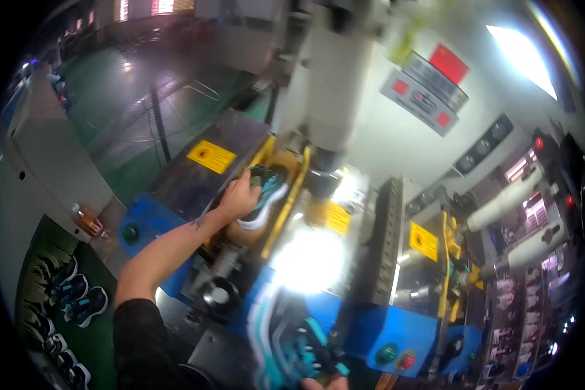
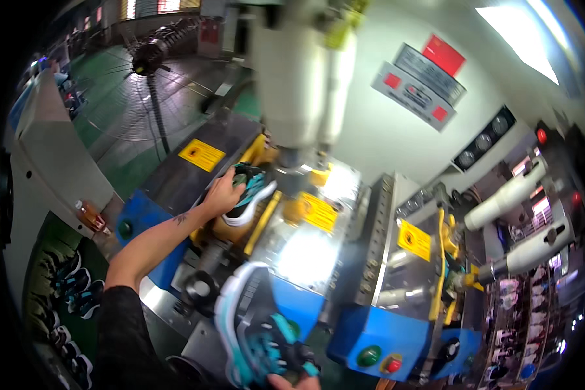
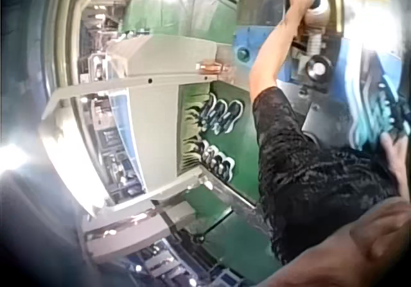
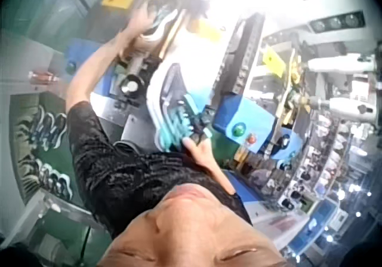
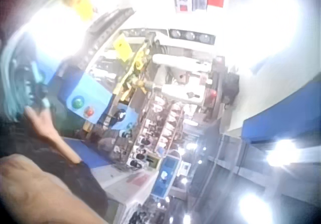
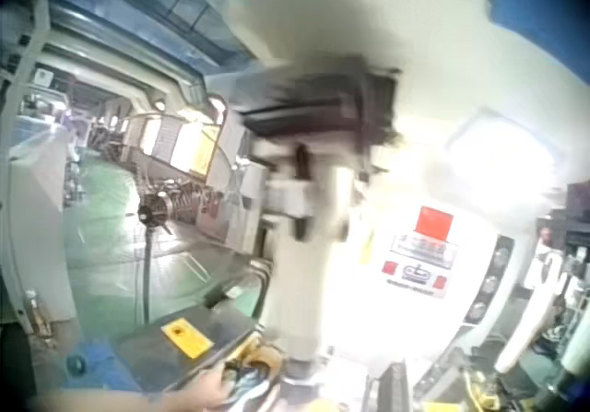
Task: The person picks up shoe uppers from a conveyor belt and places them into a lasting machine to press them onto shoe forms, then places the shoes onto a cooling rack.
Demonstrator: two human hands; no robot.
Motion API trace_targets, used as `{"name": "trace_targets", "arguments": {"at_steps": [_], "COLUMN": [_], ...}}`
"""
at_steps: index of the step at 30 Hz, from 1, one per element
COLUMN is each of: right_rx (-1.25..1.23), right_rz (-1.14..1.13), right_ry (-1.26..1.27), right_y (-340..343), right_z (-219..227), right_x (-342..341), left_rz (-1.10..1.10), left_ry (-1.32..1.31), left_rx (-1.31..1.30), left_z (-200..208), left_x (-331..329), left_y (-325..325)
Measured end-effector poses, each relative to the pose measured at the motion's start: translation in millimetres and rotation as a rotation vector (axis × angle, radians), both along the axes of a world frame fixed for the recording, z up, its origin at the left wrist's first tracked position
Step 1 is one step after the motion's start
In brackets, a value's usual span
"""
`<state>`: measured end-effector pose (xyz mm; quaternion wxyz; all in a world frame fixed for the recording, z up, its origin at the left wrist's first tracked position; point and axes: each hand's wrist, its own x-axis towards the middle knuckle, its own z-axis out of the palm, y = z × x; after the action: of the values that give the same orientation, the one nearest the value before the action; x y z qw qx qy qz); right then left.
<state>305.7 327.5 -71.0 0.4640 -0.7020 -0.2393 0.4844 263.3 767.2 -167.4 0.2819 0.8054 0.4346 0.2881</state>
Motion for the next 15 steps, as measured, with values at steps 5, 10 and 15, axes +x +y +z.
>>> {"name": "trace_targets", "arguments": {"at_steps": [5, 10, 15], "right_rx": [-0.068, -0.105, -0.094], "right_rz": [-0.073, -0.005, -0.138], "right_ry": [-0.112, 0.54, -0.7], "right_y": [70.7, 298.8, 440.4], "right_z": [-12.7, 23.2, -93.2], "right_x": [-19.0, -12.7, 46.8], "left_rz": [-0.202, 0.358, 0.909], "left_ry": [-1.066, -1.434, -0.988], "left_rx": [-0.961, -0.63, -0.476], "left_z": [55.2, -12.3, -55.5], "left_x": [-132.4, -324.0, -405.9], "left_y": [-16.4, -114.3, -209.3]}}
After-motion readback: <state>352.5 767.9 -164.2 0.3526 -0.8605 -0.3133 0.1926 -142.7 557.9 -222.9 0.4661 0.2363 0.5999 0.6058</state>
